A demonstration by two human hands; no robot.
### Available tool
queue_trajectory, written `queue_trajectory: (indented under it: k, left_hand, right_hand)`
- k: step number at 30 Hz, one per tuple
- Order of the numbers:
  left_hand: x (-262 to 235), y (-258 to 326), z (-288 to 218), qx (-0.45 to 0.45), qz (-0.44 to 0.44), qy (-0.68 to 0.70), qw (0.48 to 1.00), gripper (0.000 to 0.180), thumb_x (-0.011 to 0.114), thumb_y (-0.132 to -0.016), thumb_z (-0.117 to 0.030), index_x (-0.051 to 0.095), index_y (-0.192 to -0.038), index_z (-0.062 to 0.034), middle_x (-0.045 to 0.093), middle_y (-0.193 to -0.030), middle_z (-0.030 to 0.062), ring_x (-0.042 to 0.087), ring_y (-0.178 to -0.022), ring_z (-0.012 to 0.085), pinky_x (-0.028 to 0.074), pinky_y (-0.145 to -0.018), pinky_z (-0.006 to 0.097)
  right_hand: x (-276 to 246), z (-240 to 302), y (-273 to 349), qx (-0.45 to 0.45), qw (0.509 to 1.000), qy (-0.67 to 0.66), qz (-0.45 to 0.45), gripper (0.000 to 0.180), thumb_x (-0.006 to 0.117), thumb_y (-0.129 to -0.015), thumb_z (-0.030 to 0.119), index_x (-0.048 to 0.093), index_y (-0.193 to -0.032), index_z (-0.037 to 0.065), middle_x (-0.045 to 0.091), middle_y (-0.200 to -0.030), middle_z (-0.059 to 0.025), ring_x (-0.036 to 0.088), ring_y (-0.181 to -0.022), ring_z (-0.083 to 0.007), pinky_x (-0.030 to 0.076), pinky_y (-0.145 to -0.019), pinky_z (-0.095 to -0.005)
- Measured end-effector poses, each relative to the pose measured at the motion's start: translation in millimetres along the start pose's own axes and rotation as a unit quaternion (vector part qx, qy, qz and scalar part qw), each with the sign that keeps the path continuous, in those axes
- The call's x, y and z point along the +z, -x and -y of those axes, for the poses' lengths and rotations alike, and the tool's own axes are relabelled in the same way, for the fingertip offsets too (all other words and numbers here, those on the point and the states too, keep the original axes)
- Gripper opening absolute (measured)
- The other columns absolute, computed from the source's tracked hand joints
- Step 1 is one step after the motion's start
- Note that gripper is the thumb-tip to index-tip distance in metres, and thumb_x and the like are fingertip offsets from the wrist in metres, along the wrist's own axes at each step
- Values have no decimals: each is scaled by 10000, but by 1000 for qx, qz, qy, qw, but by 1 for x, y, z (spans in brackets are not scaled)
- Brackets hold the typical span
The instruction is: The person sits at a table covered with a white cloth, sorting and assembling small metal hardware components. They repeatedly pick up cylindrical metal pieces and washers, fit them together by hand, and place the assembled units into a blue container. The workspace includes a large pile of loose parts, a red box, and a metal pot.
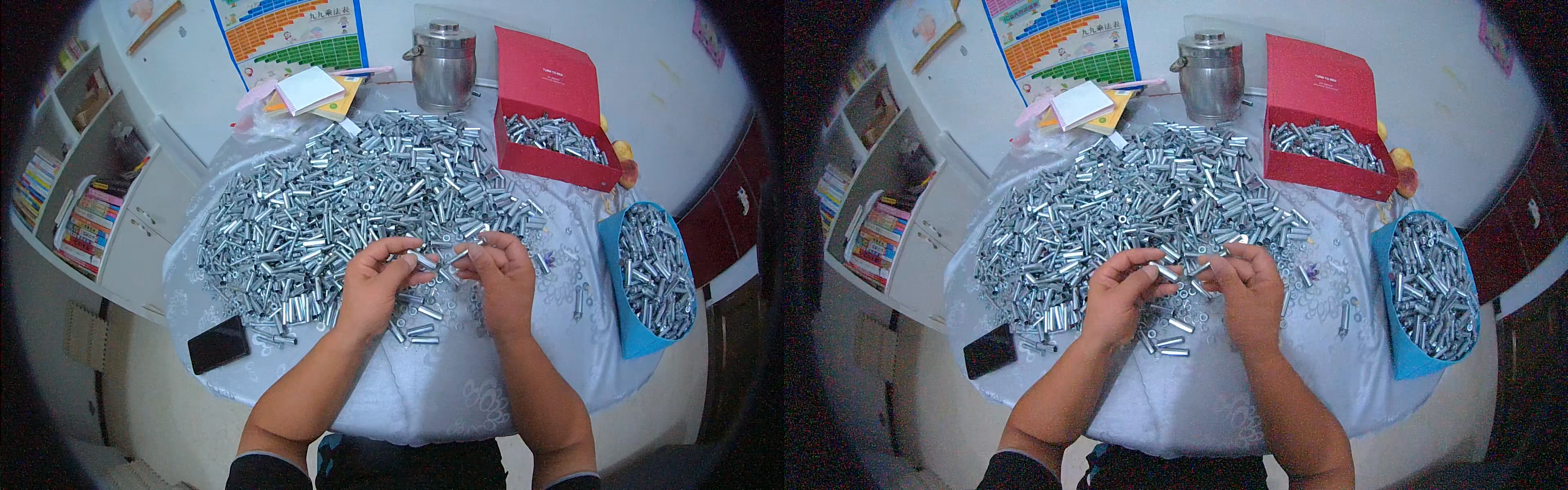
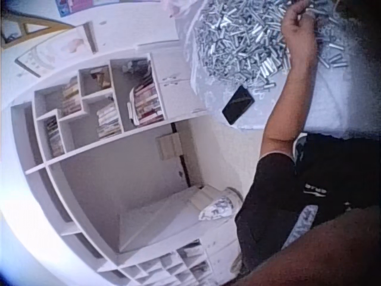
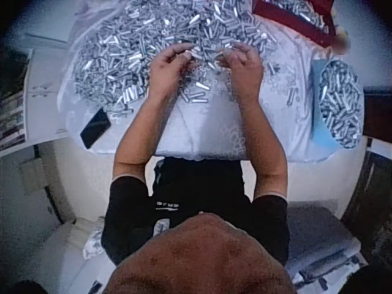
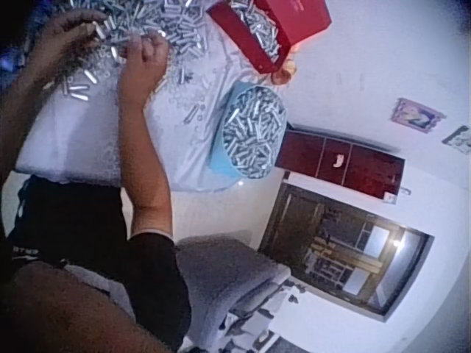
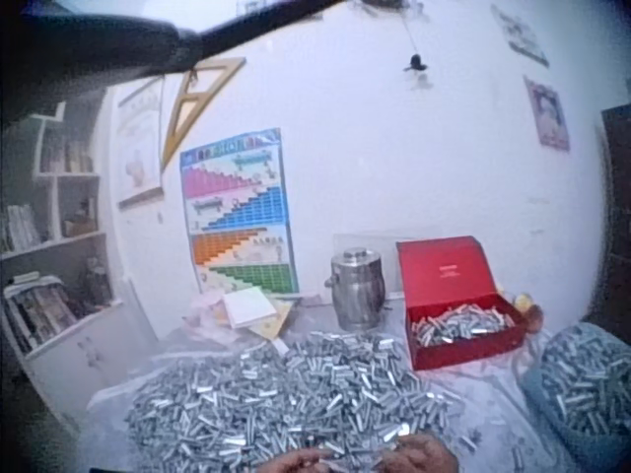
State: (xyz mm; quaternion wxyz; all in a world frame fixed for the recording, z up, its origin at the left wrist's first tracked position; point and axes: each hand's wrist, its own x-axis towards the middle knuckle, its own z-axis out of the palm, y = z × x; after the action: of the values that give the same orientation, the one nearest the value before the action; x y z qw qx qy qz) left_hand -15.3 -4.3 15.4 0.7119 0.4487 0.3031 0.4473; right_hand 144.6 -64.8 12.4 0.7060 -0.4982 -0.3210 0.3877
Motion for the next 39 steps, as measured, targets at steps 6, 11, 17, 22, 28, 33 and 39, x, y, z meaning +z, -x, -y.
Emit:
queue_trajectory:
  k: [6, 11, 17, 22, 28, 33, 39]
  left_hand:
    - [-4, -1, 4, -28, -25, 84, 996, 200, 534, -921, -17, 580, -1101, 55, 651, -1005, 171, 668, -898, 233, 584, -796, 315]
    - [-6, 0, 8, -34, -13, 73, 997, 211, 555, -910, -30, 580, -1106, 44, 653, -995, 158, 668, -913, 246, 582, -798, 336]
    - [1, 2, 6, -29, -26, 81, 996, 205, 580, -902, -44, 587, -1090, 38, 654, -989, 143, 671, -908, 242, 585, -771, 329]
    - [-6, -2, 13, -27, -55, 72, 995, 200, 595, -896, -56, 590, -1077, 30, 658, -981, 138, 673, -915, 231, 585, -760, 319]
    - [-12, -4, 11, -77, 22, 174, 981, 225, 547, -936, -134, 578, -1095, 23, 658, -1005, 160, 677, -906, 239, 585, -785, 351]
    - [-9, -2, 6, -100, 74, 148, 981, 240, 511, -962, -166, 541, -1143, -12, 635, -1069, 172, 668, -942, 270, 580, -816, 398]
    - [-9, 1, 0, -43, 89, 143, 985, 228, 485, -982, -192, 522, -1169, -66, 610, -1068, 137, 618, -1068, 334, 583, -816, 439]
  right_hand:
    - [5, 2, 4, -12, 1000, -21, 16, 148, 572, -908, 21, 487, -1016, -34, 671, -957, -190, 680, -808, -204, 568, -683, -287]
    - [10, 1, 7, -8, 999, -26, 18, 149, 579, -906, 28, 490, -1009, -32, 672, -935, -175, 678, -811, -202, 565, -687, -284]
    - [6, -6, 9, -25, 995, 90, 18, 139, 646, -877, 81, 612, -973, -15, 663, -823, -88, 626, -719, -115, 503, -635, -235]
    - [6, -5, 13, 2, 988, 141, 58, 163, 675, -856, 99, 674, -991, 9, 650, -808, -49, 593, -687, -92, 471, -608, -230]
    - [-2, -6, 5, -119, 958, 231, 123, 139, 709, -810, 97, 678, -933, 41, 619, -813, -75, 591, -672, -134, 471, -596, -266]
    - [-4, 2, 4, -191, 918, 316, 145, 140, 725, -786, 102, 674, -898, 37, 620, -804, -92, 598, -648, -171, 478, -587, -291]
    - [-17, 10, -9, -169, 904, 391, 45, 139, 736, -761, 123, 685, -864, 45, 632, -810, -95, 619, -668, -215, 486, -595, -314]
